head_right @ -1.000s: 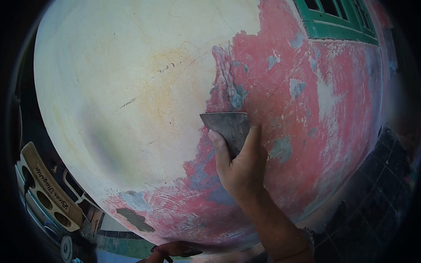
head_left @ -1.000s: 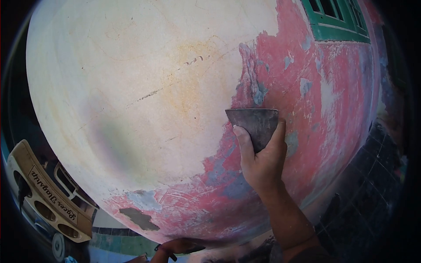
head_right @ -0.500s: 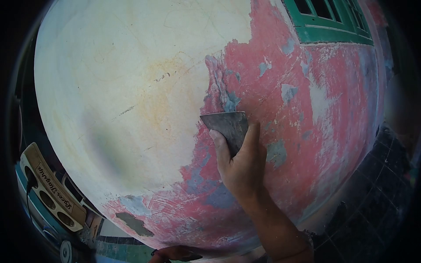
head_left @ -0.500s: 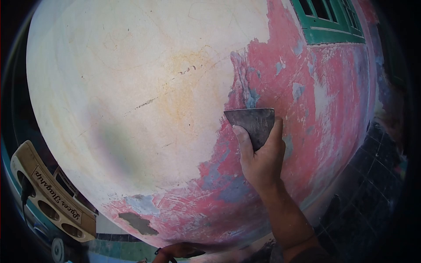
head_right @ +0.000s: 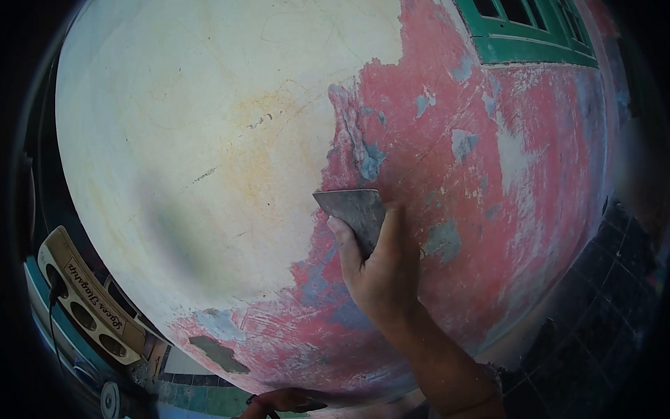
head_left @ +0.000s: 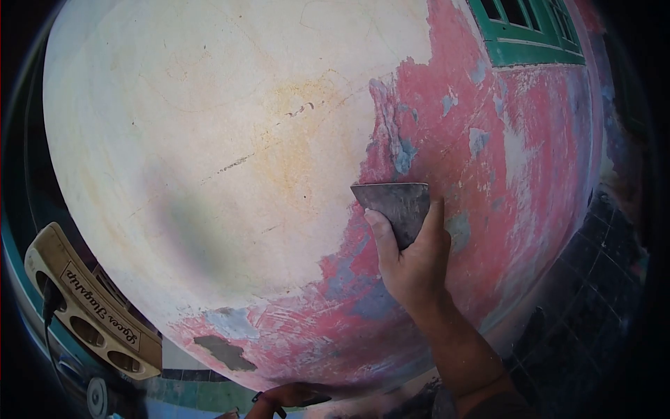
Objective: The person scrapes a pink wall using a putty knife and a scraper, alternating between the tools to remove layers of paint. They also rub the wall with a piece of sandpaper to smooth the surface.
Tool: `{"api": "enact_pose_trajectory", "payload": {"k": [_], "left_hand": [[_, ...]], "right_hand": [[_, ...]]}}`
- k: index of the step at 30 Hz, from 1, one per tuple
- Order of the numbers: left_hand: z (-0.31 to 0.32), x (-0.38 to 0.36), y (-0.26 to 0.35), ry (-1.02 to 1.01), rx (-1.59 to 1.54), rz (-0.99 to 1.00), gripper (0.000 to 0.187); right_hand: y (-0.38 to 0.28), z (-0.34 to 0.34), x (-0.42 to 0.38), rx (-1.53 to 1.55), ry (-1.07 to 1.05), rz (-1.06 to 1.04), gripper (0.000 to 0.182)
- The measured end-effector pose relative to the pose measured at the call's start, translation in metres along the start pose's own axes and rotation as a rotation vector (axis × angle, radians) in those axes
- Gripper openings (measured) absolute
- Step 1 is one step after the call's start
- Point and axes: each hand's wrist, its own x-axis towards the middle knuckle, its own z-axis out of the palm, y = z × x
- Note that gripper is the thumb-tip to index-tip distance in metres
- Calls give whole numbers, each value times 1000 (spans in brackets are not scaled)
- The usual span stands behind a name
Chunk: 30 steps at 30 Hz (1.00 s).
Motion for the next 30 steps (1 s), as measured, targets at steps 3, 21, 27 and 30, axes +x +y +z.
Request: {"api": "enact_pose_trajectory", "payload": {"k": [3, 21, 27, 30], "left_hand": [[-7, 3, 5, 7, 12, 23, 47], [-10, -10, 31, 48, -47, 26, 46], [-1, -2, 6, 125, 11, 96, 47], [-11, -13, 32, 64, -10, 63, 46]], "right_hand": [[2, 4, 3, 86, 75, 4, 39], [-2, -3, -10, -8, -45, 16, 38], [-7, 2, -15, -7, -37, 9, 38], [-7, 3, -21, -41, -81, -42, 40]]}}
